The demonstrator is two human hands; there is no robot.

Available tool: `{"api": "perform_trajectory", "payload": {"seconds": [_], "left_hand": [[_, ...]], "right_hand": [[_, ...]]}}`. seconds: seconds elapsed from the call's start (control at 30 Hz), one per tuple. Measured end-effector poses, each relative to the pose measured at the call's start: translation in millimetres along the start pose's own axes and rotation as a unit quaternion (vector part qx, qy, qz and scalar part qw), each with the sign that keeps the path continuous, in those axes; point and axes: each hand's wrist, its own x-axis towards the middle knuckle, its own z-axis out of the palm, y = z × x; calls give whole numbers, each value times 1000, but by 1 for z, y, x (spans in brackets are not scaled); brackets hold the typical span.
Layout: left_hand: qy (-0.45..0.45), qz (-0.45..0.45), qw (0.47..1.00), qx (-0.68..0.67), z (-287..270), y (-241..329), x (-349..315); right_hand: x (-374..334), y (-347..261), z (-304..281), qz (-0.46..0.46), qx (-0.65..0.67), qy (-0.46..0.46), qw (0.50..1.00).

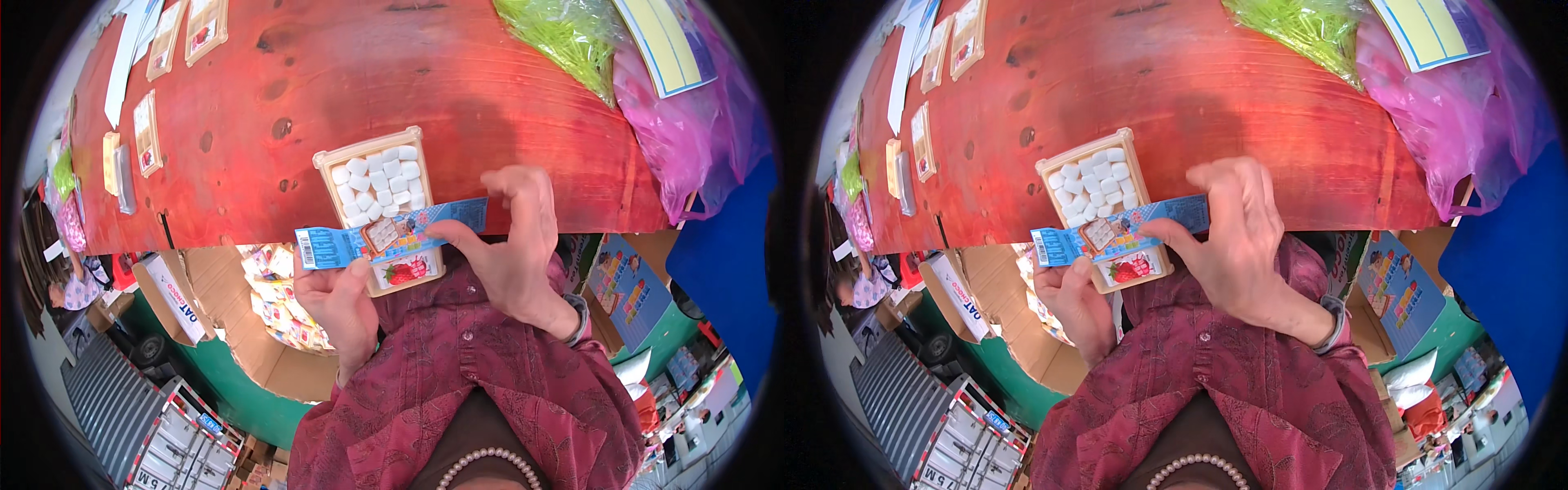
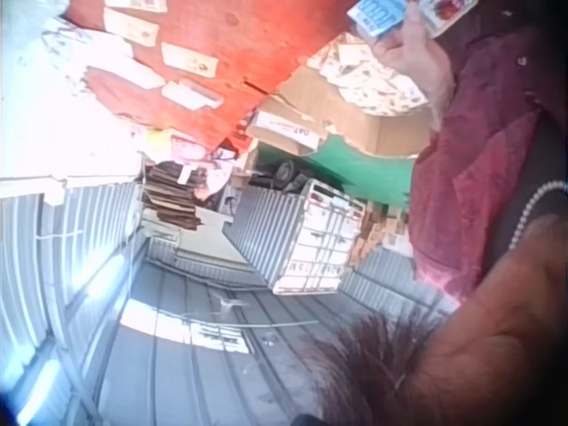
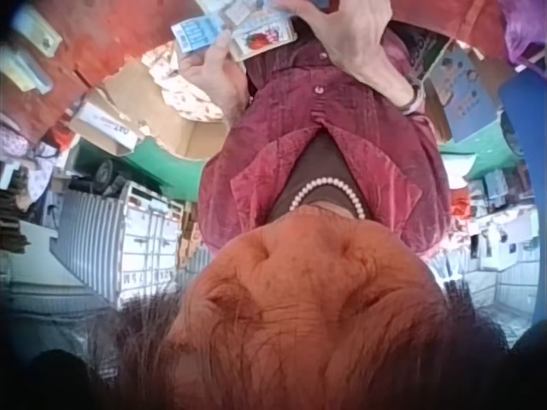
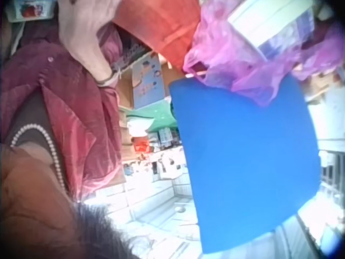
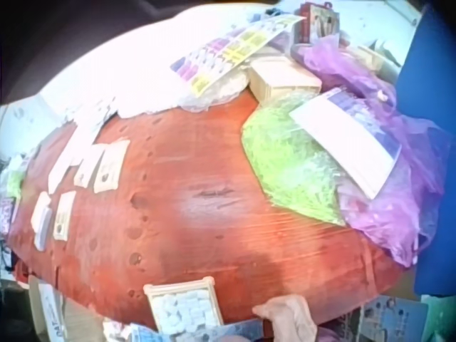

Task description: The person is applying colorful wrap-around labels to small plastic trays filled with white objects.

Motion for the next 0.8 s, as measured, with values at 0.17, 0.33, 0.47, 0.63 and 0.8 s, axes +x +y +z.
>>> {"api": "perform_trajectory", "payload": {"seconds": [0.17,0.33,0.47,0.63,0.8], "left_hand": [[-12,36,999,-2,10,-2,-5],[-46,58,997,16,19,1,-14],[-118,65,991,-18,25,8,-15],[-319,52,946,12,25,6,-2],[-371,35,922,103,36,13,-1]], "right_hand": [[-3,-6,3,81,148,-81,982],[-4,0,-7,234,424,-201,852],[2,14,-14,237,521,-245,783],[2,49,0,24,605,-241,759],[6,57,4,-62,646,-237,723]]}}
